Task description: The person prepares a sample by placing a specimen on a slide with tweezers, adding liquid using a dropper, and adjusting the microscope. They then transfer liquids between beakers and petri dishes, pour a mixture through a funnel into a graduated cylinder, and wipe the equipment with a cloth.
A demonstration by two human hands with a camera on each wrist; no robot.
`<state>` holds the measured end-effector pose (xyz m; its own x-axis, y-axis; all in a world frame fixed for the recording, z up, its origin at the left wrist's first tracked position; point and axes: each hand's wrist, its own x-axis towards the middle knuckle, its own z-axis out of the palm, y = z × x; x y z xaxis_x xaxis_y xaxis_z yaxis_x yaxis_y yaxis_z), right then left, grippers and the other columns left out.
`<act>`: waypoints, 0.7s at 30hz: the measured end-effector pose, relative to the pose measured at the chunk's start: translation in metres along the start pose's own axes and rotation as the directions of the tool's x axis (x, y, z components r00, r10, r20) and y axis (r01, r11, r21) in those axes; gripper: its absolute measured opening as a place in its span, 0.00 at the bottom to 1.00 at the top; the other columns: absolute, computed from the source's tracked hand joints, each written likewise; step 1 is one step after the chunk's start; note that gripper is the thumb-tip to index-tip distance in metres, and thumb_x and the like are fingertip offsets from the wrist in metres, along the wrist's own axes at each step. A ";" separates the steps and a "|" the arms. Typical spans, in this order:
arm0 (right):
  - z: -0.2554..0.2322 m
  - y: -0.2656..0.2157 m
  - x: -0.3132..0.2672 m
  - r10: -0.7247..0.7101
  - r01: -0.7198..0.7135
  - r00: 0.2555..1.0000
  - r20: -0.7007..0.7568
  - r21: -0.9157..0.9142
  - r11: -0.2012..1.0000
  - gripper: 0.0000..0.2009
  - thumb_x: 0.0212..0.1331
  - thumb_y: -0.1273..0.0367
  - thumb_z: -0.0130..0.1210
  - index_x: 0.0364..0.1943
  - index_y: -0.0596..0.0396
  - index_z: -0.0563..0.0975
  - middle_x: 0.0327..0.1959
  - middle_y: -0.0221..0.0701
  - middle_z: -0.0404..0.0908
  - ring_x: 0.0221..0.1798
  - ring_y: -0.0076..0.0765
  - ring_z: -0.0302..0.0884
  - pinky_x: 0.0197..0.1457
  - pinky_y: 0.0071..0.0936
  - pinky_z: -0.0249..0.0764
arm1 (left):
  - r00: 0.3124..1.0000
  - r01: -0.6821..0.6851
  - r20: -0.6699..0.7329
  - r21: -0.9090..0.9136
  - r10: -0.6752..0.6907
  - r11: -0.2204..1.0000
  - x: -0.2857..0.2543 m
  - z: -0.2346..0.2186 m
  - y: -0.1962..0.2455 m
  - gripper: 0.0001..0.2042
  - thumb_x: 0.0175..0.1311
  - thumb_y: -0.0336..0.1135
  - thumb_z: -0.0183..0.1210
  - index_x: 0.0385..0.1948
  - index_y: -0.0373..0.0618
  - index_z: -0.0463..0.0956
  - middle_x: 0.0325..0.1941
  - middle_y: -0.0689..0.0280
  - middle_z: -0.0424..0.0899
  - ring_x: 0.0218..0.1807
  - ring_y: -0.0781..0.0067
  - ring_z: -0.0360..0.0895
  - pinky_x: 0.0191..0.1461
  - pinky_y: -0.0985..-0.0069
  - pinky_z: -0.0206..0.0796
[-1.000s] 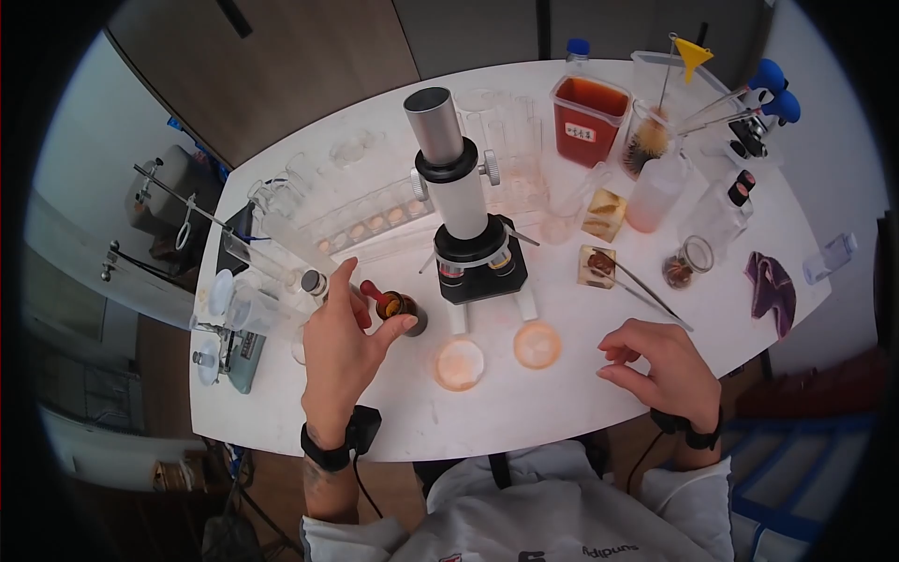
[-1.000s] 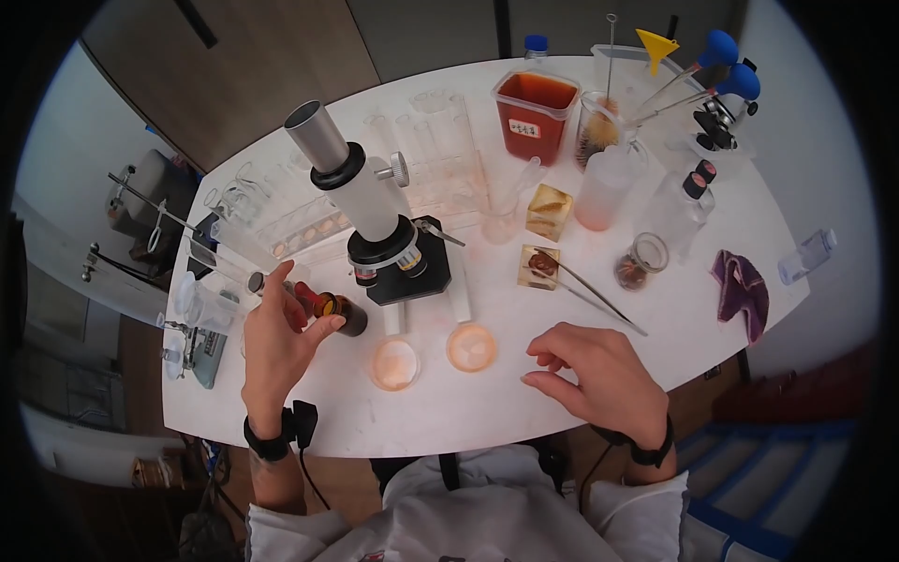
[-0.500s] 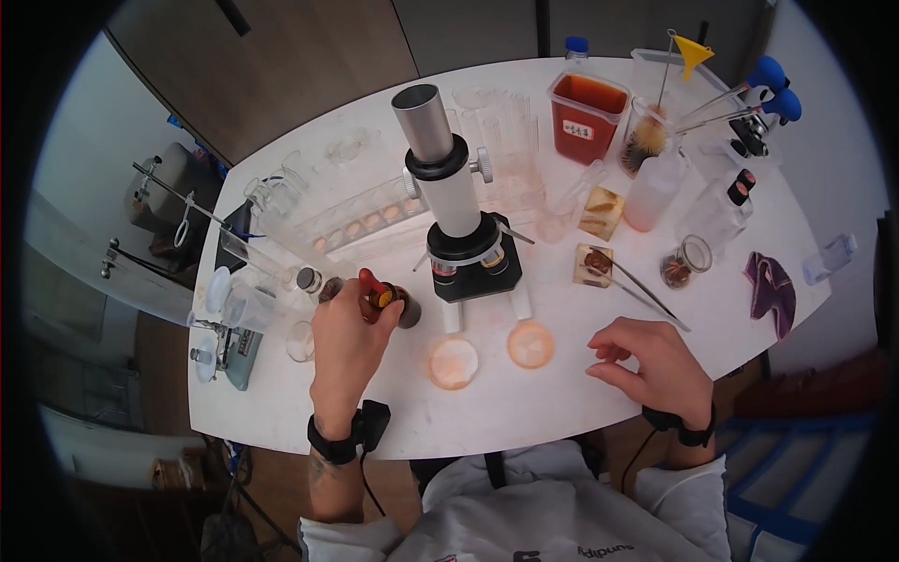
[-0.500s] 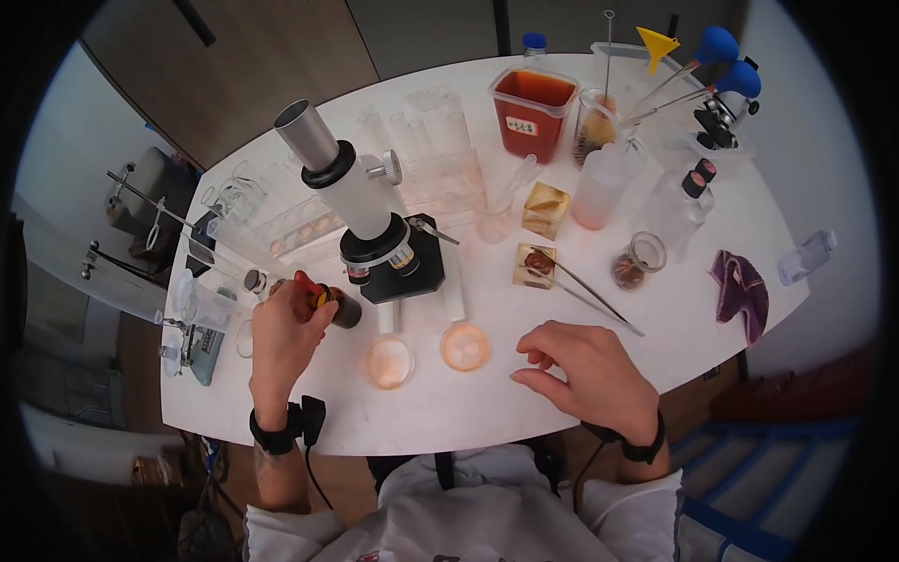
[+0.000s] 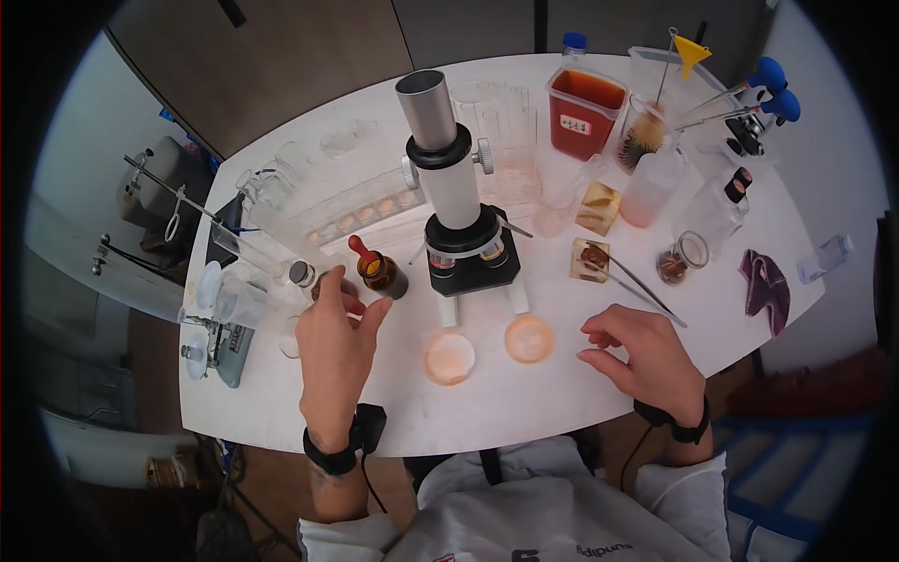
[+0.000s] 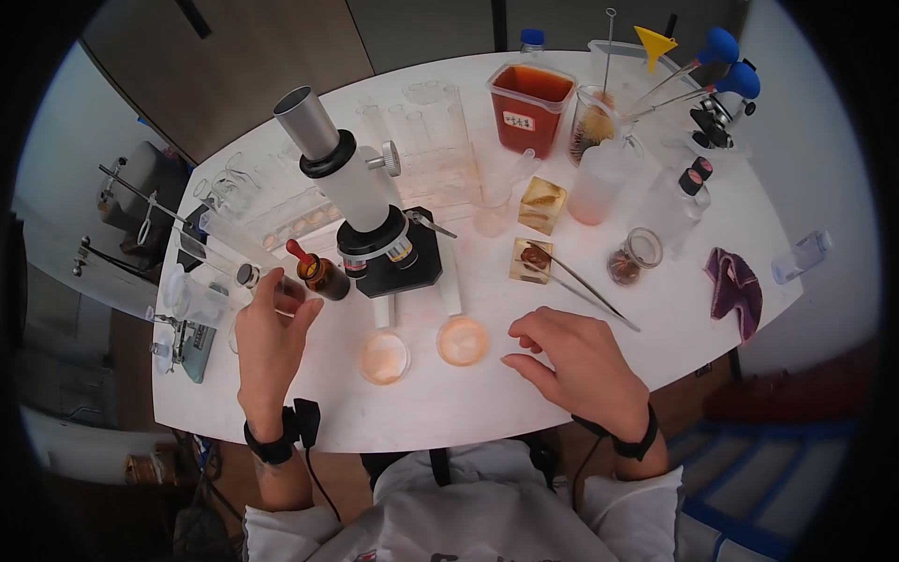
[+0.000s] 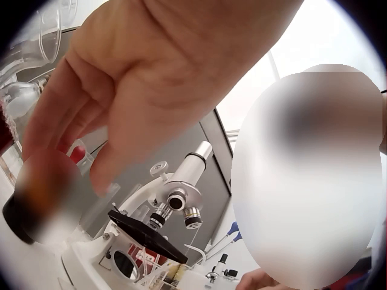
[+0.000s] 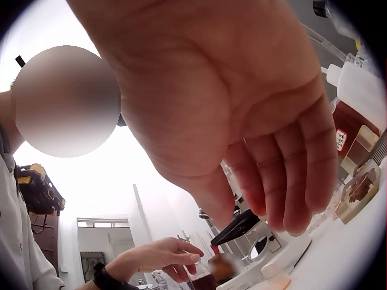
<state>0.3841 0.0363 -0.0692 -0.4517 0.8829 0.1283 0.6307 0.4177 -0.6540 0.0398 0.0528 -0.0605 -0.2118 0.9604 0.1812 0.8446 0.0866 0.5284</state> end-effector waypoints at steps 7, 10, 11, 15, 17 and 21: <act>0.011 -0.006 0.026 -0.129 0.147 0.985 0.118 -0.159 0.976 0.34 0.48 0.68 0.76 0.60 0.58 0.70 0.59 0.44 0.76 0.66 0.53 0.72 0.69 0.43 0.69 | 0.863 -0.351 0.354 -0.092 0.360 0.932 -0.036 -0.001 -0.002 0.60 0.41 0.38 0.83 0.78 0.41 0.51 0.62 0.48 0.78 0.64 0.46 0.75 0.67 0.59 0.68; 0.021 0.000 0.035 -0.223 0.251 0.964 0.146 -0.221 0.942 0.41 0.46 0.68 0.77 0.64 0.59 0.65 0.63 0.46 0.72 0.68 0.57 0.69 0.72 0.43 0.66 | 0.784 -0.427 0.427 -0.156 0.451 0.891 -0.034 0.009 -0.006 0.66 0.39 0.36 0.84 0.80 0.39 0.42 0.63 0.47 0.76 0.64 0.46 0.73 0.67 0.59 0.67; 0.023 0.000 0.037 -0.208 0.236 0.964 0.164 -0.173 0.956 0.41 0.46 0.69 0.77 0.64 0.60 0.64 0.62 0.47 0.72 0.67 0.57 0.69 0.71 0.44 0.67 | 0.779 -0.419 0.437 -0.170 0.449 0.892 -0.032 0.009 -0.005 0.64 0.40 0.34 0.83 0.80 0.37 0.42 0.61 0.48 0.76 0.63 0.45 0.73 0.67 0.59 0.67; 0.030 0.004 0.044 -0.151 0.171 0.963 0.222 -0.073 0.983 0.40 0.48 0.72 0.75 0.65 0.61 0.63 0.61 0.49 0.73 0.65 0.59 0.71 0.67 0.46 0.68 | 0.750 -0.406 0.496 -0.177 0.437 0.897 -0.025 0.014 -0.005 0.63 0.42 0.31 0.81 0.79 0.35 0.41 0.60 0.48 0.77 0.62 0.45 0.73 0.67 0.59 0.67; 0.033 0.005 0.045 -0.127 0.145 0.965 0.231 -0.061 0.988 0.40 0.49 0.72 0.74 0.65 0.60 0.63 0.59 0.51 0.74 0.64 0.59 0.73 0.66 0.47 0.69 | 0.735 -0.416 0.517 -0.166 0.438 0.894 -0.024 0.018 -0.008 0.62 0.43 0.31 0.81 0.79 0.36 0.41 0.60 0.48 0.78 0.62 0.45 0.74 0.67 0.59 0.68; 0.036 0.005 0.046 -0.105 0.118 0.967 0.232 -0.045 0.992 0.38 0.51 0.72 0.73 0.66 0.60 0.63 0.56 0.51 0.77 0.60 0.60 0.75 0.63 0.47 0.71 | 0.731 -0.411 0.529 -0.161 0.430 0.897 -0.022 0.021 -0.007 0.60 0.45 0.30 0.80 0.78 0.34 0.42 0.58 0.47 0.79 0.60 0.45 0.75 0.65 0.59 0.69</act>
<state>0.3432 0.0715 -0.0932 -0.6495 0.7601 0.0193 0.6006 0.5284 -0.6001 0.0490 0.0367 -0.0857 0.4685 0.8799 -0.0790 0.7656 -0.3597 0.5333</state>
